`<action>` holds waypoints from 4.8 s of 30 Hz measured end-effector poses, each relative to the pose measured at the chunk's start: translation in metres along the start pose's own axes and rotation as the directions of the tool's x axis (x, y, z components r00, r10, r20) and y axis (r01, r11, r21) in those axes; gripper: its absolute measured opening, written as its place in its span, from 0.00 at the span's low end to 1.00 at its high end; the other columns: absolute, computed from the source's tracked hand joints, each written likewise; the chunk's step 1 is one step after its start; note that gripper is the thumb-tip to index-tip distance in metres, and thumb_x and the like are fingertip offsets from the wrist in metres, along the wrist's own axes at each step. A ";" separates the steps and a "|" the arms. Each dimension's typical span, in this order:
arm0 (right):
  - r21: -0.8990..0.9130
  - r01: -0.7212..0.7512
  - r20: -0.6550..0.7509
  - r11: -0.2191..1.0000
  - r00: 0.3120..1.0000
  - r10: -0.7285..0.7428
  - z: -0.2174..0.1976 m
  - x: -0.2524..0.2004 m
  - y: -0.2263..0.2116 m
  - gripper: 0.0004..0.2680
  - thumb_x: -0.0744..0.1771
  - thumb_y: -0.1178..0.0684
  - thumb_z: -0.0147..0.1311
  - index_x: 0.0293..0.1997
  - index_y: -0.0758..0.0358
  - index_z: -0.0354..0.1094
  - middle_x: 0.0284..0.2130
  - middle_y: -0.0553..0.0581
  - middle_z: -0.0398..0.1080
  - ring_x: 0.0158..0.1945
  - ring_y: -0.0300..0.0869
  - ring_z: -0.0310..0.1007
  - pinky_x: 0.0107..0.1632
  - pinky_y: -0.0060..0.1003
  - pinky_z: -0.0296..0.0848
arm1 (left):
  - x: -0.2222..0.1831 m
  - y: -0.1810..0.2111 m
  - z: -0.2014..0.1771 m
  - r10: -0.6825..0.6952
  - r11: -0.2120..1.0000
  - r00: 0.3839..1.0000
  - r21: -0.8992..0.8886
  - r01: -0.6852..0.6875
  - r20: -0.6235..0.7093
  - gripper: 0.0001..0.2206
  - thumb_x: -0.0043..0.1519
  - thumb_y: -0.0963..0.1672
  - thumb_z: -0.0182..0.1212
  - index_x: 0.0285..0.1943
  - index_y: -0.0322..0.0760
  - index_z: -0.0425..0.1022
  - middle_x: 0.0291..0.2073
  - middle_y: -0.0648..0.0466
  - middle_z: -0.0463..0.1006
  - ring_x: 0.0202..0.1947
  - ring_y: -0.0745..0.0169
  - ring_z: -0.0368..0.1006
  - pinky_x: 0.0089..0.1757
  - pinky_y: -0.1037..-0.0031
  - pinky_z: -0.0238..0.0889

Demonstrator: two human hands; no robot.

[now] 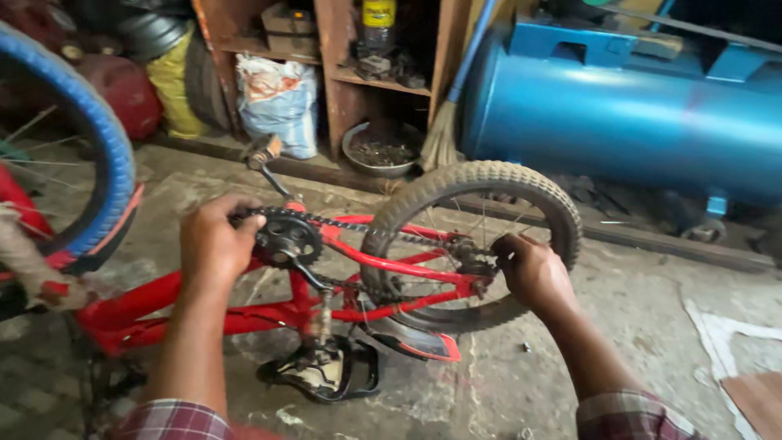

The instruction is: The person repairs a bicycle chain by using a hammer to work on a link, aligns the chain onto the sprockets of the rear wheel, and uses a wrench to tighten the axle bolt.

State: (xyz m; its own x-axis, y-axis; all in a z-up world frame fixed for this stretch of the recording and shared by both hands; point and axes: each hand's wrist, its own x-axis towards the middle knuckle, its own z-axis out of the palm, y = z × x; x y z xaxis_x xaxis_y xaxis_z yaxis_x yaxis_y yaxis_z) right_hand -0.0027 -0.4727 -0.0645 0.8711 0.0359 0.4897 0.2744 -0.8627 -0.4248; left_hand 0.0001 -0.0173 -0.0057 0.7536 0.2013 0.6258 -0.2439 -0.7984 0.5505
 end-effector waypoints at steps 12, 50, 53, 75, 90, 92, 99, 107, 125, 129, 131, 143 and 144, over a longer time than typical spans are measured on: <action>-0.010 -0.161 0.130 0.987 0.978 0.160 0.017 -0.004 0.053 0.07 0.64 0.50 0.59 0.41 0.58 0.75 0.35 0.65 0.77 0.43 0.59 0.78 0.45 0.51 0.76 | -0.003 0.024 0.004 0.026 1.000 1.000 -0.009 -0.026 0.012 0.09 0.55 0.40 0.72 0.43 0.36 0.82 0.34 0.45 0.83 0.35 0.48 0.80 0.40 0.62 0.71; 0.556 -0.493 0.297 0.669 0.870 0.393 0.024 -0.018 0.042 0.07 0.66 0.53 0.59 0.40 0.67 0.78 0.29 0.55 0.79 0.31 0.37 0.75 0.36 0.35 0.73 | -0.083 -0.053 0.069 -0.511 0.779 0.770 -0.174 0.603 0.381 0.15 0.56 0.47 0.73 0.42 0.30 0.82 0.32 0.47 0.84 0.25 0.63 0.78 0.27 0.68 0.74; 0.429 -0.506 0.242 0.749 0.863 0.444 0.010 -0.023 0.015 0.07 0.65 0.53 0.60 0.41 0.66 0.78 0.30 0.56 0.80 0.32 0.39 0.78 0.38 0.36 0.76 | -0.093 -0.049 0.076 -0.566 0.781 0.732 -0.039 0.624 0.379 0.18 0.56 0.51 0.73 0.41 0.29 0.85 0.32 0.43 0.87 0.24 0.62 0.78 0.30 0.67 0.72; 0.195 0.050 0.304 0.980 0.946 -0.109 -0.024 -0.047 -0.024 0.11 0.63 0.50 0.63 0.48 0.61 0.77 0.39 0.64 0.79 0.43 0.51 0.79 0.47 0.44 0.75 | -0.223 0.096 0.123 0.154 0.956 0.413 -0.029 -0.292 0.898 0.14 0.61 0.46 0.55 0.53 0.42 0.80 0.51 0.41 0.79 0.51 0.38 0.75 0.49 0.50 0.68; 0.278 -0.470 0.307 0.838 0.870 0.386 -0.082 -0.215 0.273 0.09 0.67 0.53 0.60 0.49 0.64 0.76 0.33 0.57 0.79 0.32 0.40 0.76 0.38 0.37 0.76 | -0.206 0.344 0.078 0.536 0.807 0.782 -0.466 -0.364 0.318 0.16 0.58 0.45 0.69 0.52 0.31 0.78 0.53 0.40 0.77 0.55 0.38 0.72 0.54 0.57 0.63; 0.066 -0.368 0.351 0.928 0.879 0.323 -0.050 -0.291 0.337 0.10 0.63 0.50 0.65 0.44 0.60 0.78 0.34 0.56 0.80 0.36 0.41 0.79 0.41 0.40 0.77 | -0.225 0.374 0.093 0.497 0.819 0.768 -0.512 -0.260 0.405 0.16 0.58 0.46 0.69 0.50 0.32 0.79 0.51 0.41 0.78 0.53 0.39 0.73 0.52 0.59 0.65; -0.538 -0.430 0.583 0.725 0.432 0.688 0.014 -0.480 0.349 0.17 0.60 0.40 0.66 0.51 0.48 0.74 0.47 0.57 0.77 0.51 0.53 0.77 0.53 0.48 0.75 | -0.290 0.421 0.160 0.292 0.852 0.777 -0.521 0.054 0.558 0.14 0.57 0.46 0.67 0.47 0.32 0.79 0.48 0.42 0.79 0.49 0.43 0.76 0.50 0.62 0.67; -0.508 -0.572 0.552 0.644 0.358 0.753 0.001 -0.471 0.305 0.15 0.63 0.43 0.60 0.52 0.50 0.73 0.39 0.56 0.78 0.43 0.50 0.79 0.46 0.46 0.76 | -0.249 0.403 0.149 0.280 0.925 0.714 -0.378 -0.023 0.642 0.15 0.57 0.48 0.67 0.47 0.35 0.80 0.48 0.42 0.79 0.52 0.42 0.74 0.51 0.60 0.66; 0.455 -0.445 0.149 0.771 0.892 0.427 -0.101 -0.075 0.086 0.13 0.72 0.45 0.44 0.54 0.59 0.73 0.27 0.52 0.66 0.30 0.40 0.65 0.34 0.38 0.67 | -0.085 0.139 0.087 0.320 0.826 0.805 0.269 -0.496 0.500 0.14 0.58 0.46 0.63 0.48 0.32 0.77 0.48 0.43 0.76 0.56 0.42 0.68 0.58 0.55 0.57; 0.608 -0.518 0.185 0.602 0.830 0.527 -0.054 -0.074 0.049 0.11 0.70 0.48 0.51 0.55 0.58 0.72 0.27 0.49 0.64 0.32 0.38 0.60 0.34 0.36 0.61 | -0.066 0.118 0.096 0.365 0.792 0.662 0.155 -0.590 0.654 0.18 0.60 0.40 0.51 0.59 0.37 0.74 0.53 0.50 0.75 0.58 0.50 0.67 0.59 0.59 0.58; 0.617 -0.532 0.277 0.580 0.837 0.473 -0.029 -0.081 0.050 0.10 0.69 0.49 0.51 0.51 0.60 0.71 0.29 0.49 0.68 0.33 0.38 0.64 0.35 0.36 0.65 | -0.057 0.110 0.101 0.457 0.765 0.592 0.046 -0.642 0.664 0.21 0.58 0.39 0.50 0.62 0.36 0.72 0.55 0.50 0.74 0.58 0.49 0.66 0.57 0.57 0.57; 0.265 -0.189 0.361 0.946 0.929 0.084 0.040 -0.084 0.090 0.11 0.65 0.49 0.58 0.49 0.62 0.72 0.41 0.62 0.77 0.45 0.51 0.78 0.46 0.45 0.75 | -0.064 0.098 0.111 0.509 0.813 0.797 0.124 -0.569 0.323 0.26 0.56 0.49 0.66 0.59 0.28 0.69 0.52 0.38 0.69 0.57 0.35 0.63 0.58 0.49 0.55; 0.196 -0.202 0.404 0.960 0.908 0.109 0.039 -0.079 0.081 0.10 0.66 0.49 0.57 0.47 0.60 0.73 0.37 0.62 0.78 0.43 0.54 0.78 0.46 0.46 0.74 | -0.066 0.100 0.114 0.520 0.808 0.808 0.146 -0.570 0.275 0.28 0.55 0.50 0.67 0.58 0.26 0.68 0.53 0.36 0.68 0.57 0.32 0.62 0.59 0.47 0.54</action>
State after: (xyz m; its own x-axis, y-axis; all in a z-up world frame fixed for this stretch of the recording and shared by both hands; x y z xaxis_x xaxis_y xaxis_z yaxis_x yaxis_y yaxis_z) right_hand -0.0333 -0.5258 -0.1672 0.9856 0.1426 0.0906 0.1669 -0.7365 -0.6555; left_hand -0.0042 -0.1751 -0.0551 0.6502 -0.4089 0.6404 -0.5376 -0.8431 0.0075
